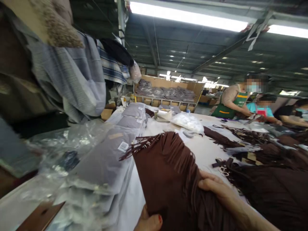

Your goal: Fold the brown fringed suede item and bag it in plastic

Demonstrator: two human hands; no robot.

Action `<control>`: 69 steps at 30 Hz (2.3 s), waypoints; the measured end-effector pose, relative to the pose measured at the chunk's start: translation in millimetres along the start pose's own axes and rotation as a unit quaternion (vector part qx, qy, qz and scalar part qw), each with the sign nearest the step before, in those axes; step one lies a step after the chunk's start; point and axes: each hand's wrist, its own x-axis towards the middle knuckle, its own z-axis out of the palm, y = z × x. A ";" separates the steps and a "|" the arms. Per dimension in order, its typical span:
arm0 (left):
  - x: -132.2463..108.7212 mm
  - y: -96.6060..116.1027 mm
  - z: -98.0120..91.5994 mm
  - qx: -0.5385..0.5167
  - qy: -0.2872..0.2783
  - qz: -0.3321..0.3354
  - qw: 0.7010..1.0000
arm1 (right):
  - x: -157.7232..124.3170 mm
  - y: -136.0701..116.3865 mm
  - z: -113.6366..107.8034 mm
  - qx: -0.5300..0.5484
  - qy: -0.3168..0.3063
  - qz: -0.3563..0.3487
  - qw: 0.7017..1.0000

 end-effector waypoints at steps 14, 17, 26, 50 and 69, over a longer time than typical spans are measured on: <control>-117.0 -28.1 19.7 0.027 -0.073 -0.035 0.996 | -122.8 107.2 12.1 -0.630 -0.009 -0.440 0.640; -139.7 -0.2 39.7 0.093 -0.131 -0.026 0.987 | -137.8 66.0 49.6 -0.725 -0.060 -0.515 0.452; -175.3 48.3 32.2 0.359 -0.202 -0.086 0.907 | -167.1 -21.8 115.5 -0.897 -0.065 -0.149 0.410; -179.2 31.9 -0.4 0.594 -0.241 -0.031 0.767 | -214.8 -13.7 85.6 -0.774 -0.022 -0.049 0.630; -151.0 89.8 67.4 0.876 -0.291 -0.110 0.368 | -176.5 77.0 11.1 -0.708 -0.079 0.044 0.700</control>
